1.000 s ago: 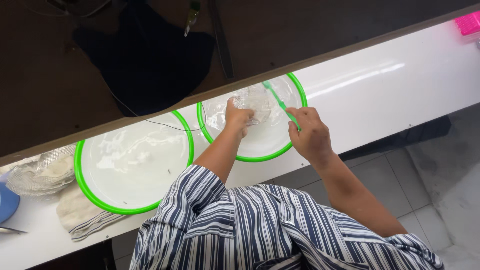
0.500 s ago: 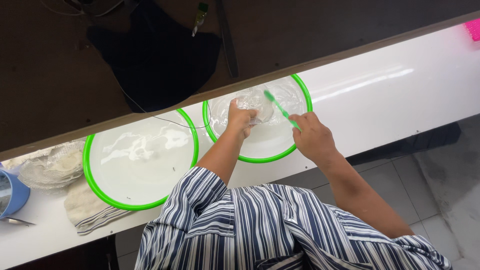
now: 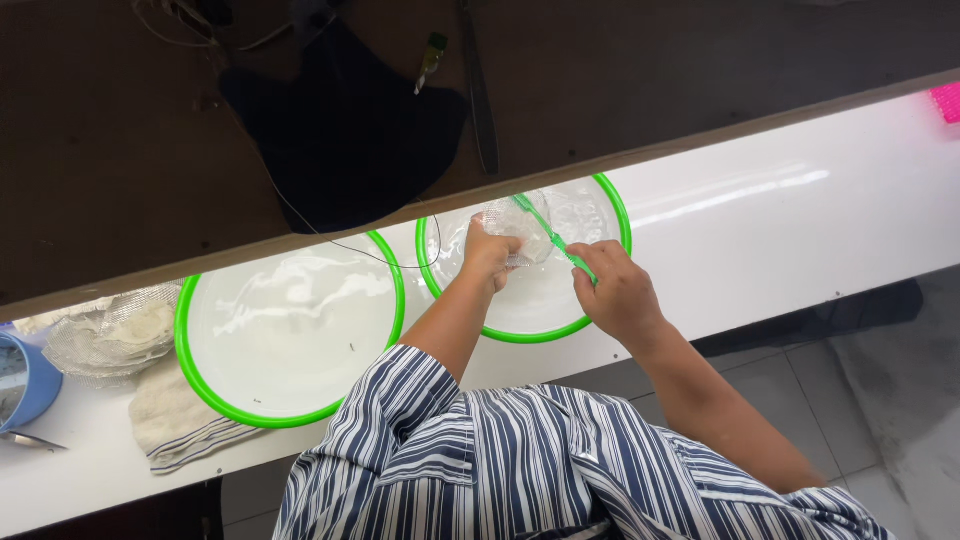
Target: The person cleans a small, white, flexible mold using a green toothbrush and water from a green-rimmed basin. They scrub the mold thoroughly, rinse it, and then dry it with a cloth. The process is repeated for another mold.
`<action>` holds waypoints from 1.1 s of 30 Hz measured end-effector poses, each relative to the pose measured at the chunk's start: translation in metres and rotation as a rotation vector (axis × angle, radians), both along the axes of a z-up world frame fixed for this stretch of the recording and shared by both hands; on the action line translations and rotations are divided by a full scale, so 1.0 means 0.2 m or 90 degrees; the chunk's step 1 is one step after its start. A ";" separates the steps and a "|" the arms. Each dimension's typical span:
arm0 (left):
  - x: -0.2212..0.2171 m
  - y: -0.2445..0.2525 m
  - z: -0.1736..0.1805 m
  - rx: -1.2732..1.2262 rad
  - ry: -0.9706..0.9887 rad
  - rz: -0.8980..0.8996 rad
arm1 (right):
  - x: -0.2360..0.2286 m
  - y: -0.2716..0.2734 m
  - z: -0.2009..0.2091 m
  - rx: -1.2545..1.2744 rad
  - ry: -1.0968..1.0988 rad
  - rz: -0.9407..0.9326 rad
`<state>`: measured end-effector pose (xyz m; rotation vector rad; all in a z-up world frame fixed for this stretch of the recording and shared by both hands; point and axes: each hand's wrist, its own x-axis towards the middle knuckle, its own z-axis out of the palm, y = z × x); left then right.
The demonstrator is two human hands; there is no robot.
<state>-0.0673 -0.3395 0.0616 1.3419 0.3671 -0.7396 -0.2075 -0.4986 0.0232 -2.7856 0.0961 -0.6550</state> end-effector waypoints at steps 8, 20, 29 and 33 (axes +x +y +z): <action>0.03 0.01 -0.07 -0.010 -0.018 -0.012 | -0.01 -0.09 -0.02 0.012 -0.024 0.014; 0.14 0.37 -0.13 -0.024 -0.053 -0.049 | -0.45 -0.13 -0.05 0.069 -0.067 -0.038; 0.14 0.44 -0.25 -0.051 -0.036 -0.049 | -0.53 -0.11 0.00 0.113 -0.045 -0.067; 0.15 0.45 -0.27 -0.048 -0.038 -0.061 | -0.54 -0.12 -0.03 0.195 -0.086 -0.069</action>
